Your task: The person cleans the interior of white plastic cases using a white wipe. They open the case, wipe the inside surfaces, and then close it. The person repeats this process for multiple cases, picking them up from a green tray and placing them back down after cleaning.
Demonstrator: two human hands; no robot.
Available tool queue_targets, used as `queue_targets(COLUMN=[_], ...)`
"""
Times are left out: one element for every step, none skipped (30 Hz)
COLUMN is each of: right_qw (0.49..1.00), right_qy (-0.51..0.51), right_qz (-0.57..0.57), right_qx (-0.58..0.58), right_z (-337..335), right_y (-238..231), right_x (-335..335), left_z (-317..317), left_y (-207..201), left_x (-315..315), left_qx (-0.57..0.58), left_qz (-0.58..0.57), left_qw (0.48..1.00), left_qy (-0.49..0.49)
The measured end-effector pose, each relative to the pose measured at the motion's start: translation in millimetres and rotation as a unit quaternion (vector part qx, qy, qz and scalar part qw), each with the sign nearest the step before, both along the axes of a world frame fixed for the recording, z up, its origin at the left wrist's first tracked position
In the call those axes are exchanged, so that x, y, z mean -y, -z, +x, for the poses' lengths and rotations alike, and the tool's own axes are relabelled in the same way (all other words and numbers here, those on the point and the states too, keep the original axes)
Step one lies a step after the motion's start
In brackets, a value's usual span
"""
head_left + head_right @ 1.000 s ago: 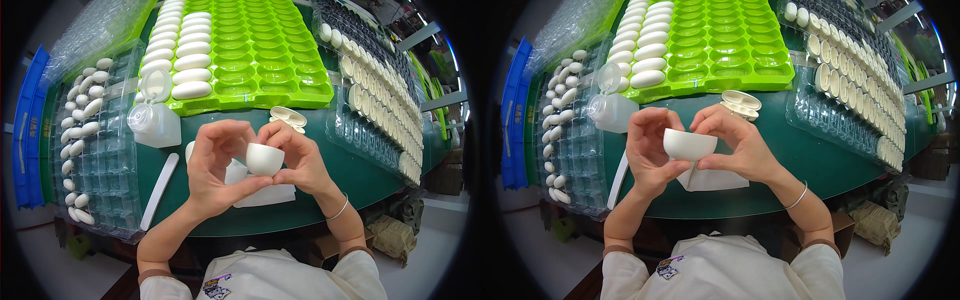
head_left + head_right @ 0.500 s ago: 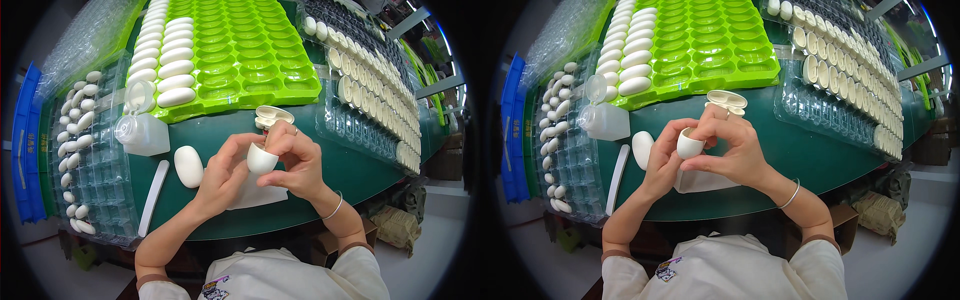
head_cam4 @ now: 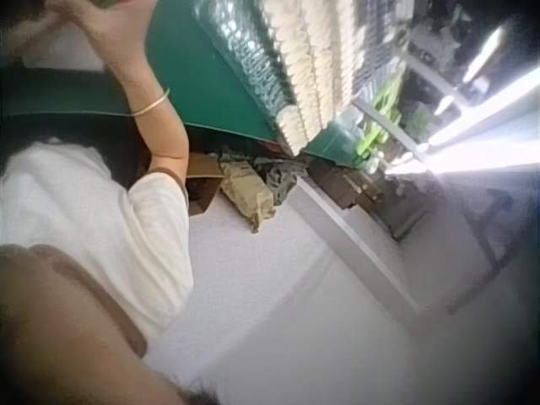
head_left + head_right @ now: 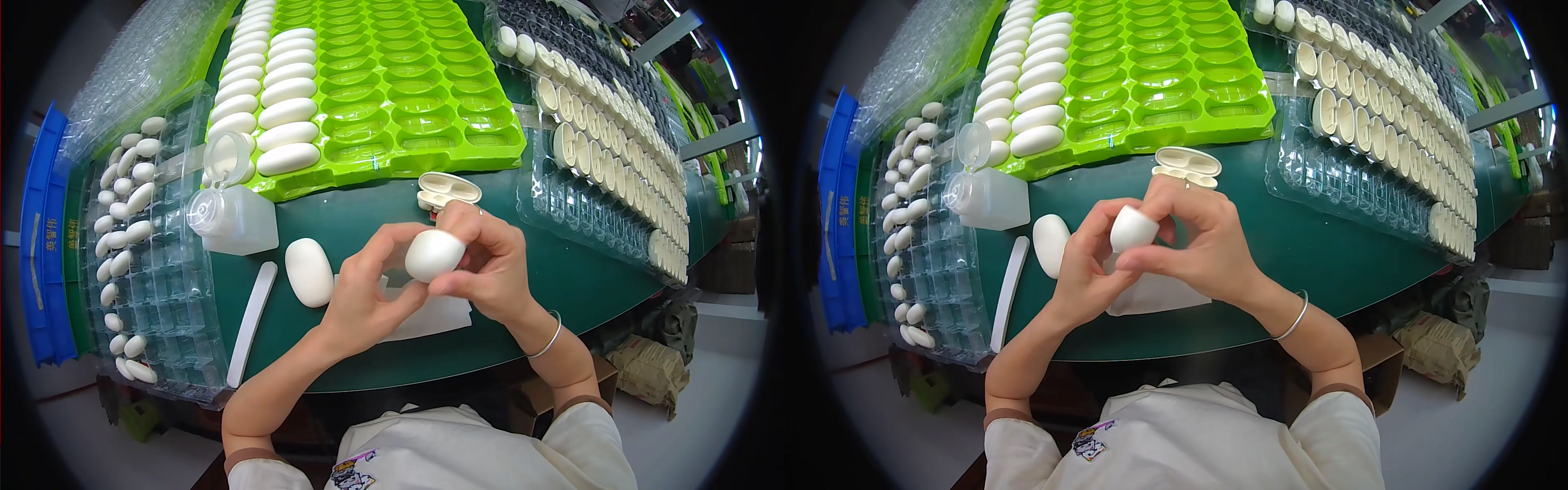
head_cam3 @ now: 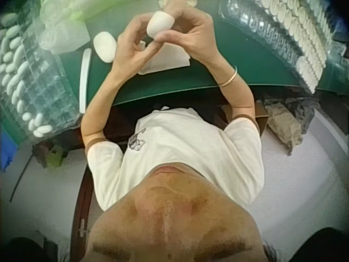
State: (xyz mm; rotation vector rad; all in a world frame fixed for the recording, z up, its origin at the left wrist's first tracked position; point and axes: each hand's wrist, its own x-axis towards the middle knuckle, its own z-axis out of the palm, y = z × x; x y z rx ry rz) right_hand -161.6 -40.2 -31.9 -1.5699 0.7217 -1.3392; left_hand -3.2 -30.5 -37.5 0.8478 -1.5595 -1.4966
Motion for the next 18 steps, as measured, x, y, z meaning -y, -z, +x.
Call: queue_targets(right_qw=[0.994, 0.977, 0.948, 0.94, 0.929, 0.917, 0.904, 0.901, 0.898, 0.895, 0.891, 0.886, 0.882, 0.879, 0.876, 0.873, 0.879, 0.884], right_qy=[-0.001, -0.003, -0.003, -0.027, -0.042, -0.058, -0.074, -0.073, -0.074, -0.074, -0.068, -0.062, -0.056, -0.058, -0.059, -0.059, -0.073, -0.088], right_qz=[0.094, 0.186, 0.276, 0.3, 0.321, 0.341, 0.361, 0.368, 0.375, 0.382, 0.392, 0.402, 0.412, 0.414, 0.417, 0.419, 0.409, 0.399], right_qx=[0.053, 0.105, 0.157, 0.163, 0.181, 0.2, 0.218, 0.218, 0.218, 0.218, 0.219, 0.221, 0.223, 0.229, 0.235, 0.242, 0.235, 0.229], right_z=[-1, -1, -2, -6, -7, -7, -7, -7, -7, -6, -5, -4, -2, -1, -1, -2, -3, -6], right_y=[-4, -11, -16, -13, -14, -14, -15, -16, -16, -16, -17, -18, -19, -20, -20, -20, -19, -17], right_x=[-1, -4, -6, -4, -3, -1, -1, 0, 1, 1, 1, 1, 1, 1, 1, 1, 0, 0], left_z=[0, 1, 2, 3, 3, 3, 4, 4, 5, 5, 6, 8, 9, 10, 9, 9, 9, 10], left_y=[0, -2, -4, -6, -7, -8, -8, -9, -11, -12, -11, -11, -12, -12, -13, -13, -13, -12], left_x=[0, 0, 0, -1, -2, -2, -1, -1, -1, 0, 0, 0, 0, 0, 0, 0, 1, 1], left_qx=[0.023, 0.012, 0.001, -0.01, -0.02, -0.03, -0.04, -0.041, -0.041, -0.041, -0.039, -0.035, -0.032, -0.042, -0.054, -0.065, -0.101, -0.137], left_qz=[-0.014, 0.018, 0.049, 0.081, 0.095, 0.11, 0.125, 0.133, 0.141, 0.149, 0.151, 0.153, 0.154, 0.156, 0.157, 0.159, 0.174, 0.188], left_qw=[1.0, 1.0, 0.999, 0.996, 0.995, 0.993, 0.99, 0.989, 0.988, 0.986, 0.986, 0.986, 0.985, 0.985, 0.984, 0.983, 0.978, 0.971], left_qy=[0.001, 0.011, 0.022, 0.032, 0.037, 0.041, 0.046, 0.051, 0.055, 0.058, 0.062, 0.065, 0.067, 0.065, 0.064, 0.063, 0.061, 0.059])
